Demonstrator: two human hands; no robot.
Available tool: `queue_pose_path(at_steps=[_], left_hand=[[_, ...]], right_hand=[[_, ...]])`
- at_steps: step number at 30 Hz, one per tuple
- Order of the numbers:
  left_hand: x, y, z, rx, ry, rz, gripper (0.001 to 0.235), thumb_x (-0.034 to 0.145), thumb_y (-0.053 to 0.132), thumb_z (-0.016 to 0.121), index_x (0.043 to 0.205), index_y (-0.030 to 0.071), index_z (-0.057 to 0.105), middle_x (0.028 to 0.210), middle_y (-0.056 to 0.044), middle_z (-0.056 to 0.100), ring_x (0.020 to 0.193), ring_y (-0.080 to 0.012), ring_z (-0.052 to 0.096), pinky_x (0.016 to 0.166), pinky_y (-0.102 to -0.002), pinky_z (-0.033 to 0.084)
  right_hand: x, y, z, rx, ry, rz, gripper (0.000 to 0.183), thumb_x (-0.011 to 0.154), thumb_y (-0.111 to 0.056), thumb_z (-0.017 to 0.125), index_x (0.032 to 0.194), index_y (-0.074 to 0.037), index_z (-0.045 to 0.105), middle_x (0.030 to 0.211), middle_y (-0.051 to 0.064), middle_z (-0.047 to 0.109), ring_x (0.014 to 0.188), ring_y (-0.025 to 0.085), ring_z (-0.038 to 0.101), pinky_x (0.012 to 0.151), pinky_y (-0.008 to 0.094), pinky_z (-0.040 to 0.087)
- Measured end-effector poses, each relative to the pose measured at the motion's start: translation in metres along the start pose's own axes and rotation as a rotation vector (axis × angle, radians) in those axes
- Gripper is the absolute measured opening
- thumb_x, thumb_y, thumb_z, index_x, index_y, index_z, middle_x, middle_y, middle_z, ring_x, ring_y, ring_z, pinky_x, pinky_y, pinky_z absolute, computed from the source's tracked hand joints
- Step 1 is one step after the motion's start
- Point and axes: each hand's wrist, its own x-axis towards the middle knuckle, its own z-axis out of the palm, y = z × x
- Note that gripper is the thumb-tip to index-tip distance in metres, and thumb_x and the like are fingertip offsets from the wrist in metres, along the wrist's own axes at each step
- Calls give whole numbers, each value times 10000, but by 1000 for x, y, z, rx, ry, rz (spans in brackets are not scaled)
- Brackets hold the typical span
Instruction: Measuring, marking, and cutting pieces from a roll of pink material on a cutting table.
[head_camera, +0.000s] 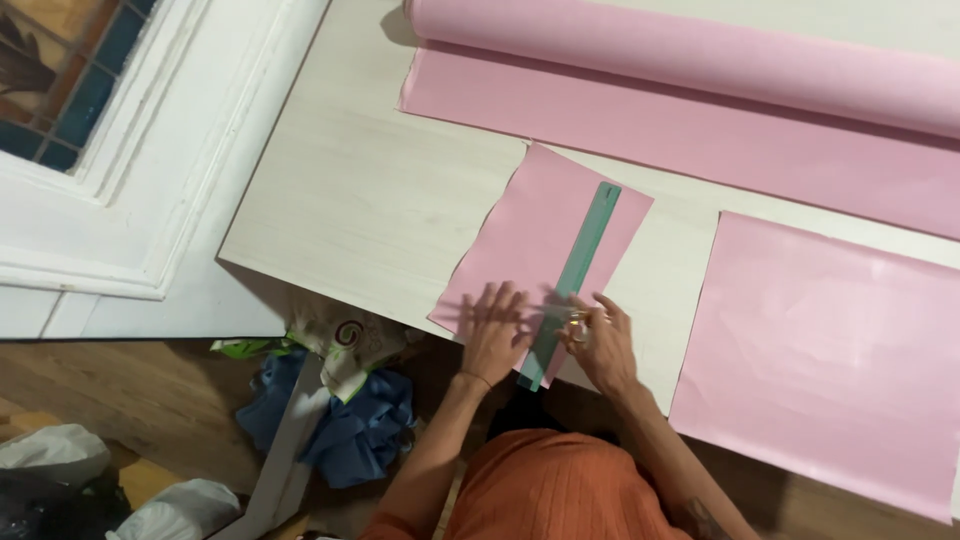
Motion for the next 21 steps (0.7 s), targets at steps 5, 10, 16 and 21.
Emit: queue_pose_path(at_steps=[5, 10, 16, 21], left_hand=[[0, -36, -22, 248, -90, -121, 767, 925, 688, 522, 1566, 296, 366, 1706, -42, 164, 1572, -273, 87, 1217, -677, -32], [-6, -83, -31, 242, -1, -147, 820, 913, 740, 494, 1597, 325, 313, 1705, -7, 161, 1567, -265, 71, 1209, -686, -66], [-9, -67, -57, 287, -50, -195, 967, 814, 793, 583, 1602, 297, 324, 1707, -53, 151, 1578, -301, 60, 1199, -704, -49], [-10, -85, -72, 254, -40, -236, 1067, 699, 853, 643, 1570, 309, 352, 1690, -41, 201, 1573, -291, 103, 1199, -731, 6]], right_hand=[[13, -26, -1, -159, -178, -118, 658, 873, -342, 757, 1428, -107, 492, 1248, 122, 690, 1410, 343, 409, 1157, 550, 286], [21, -27, 9, -252, -204, -93, 656, 912, -367, 706, 1486, -199, 436, 1232, 28, 723, 1434, 327, 387, 1186, 621, 219], [54, -60, 40, -73, -260, -249, 700, 943, -382, 633, 1538, -138, 356, 1280, 107, 699, 1480, 403, 306, 1213, 650, 134], [71, -80, 37, -162, -329, -266, 680, 961, -377, 644, 1552, -188, 364, 1308, 138, 683, 1476, 386, 299, 1221, 627, 126]])
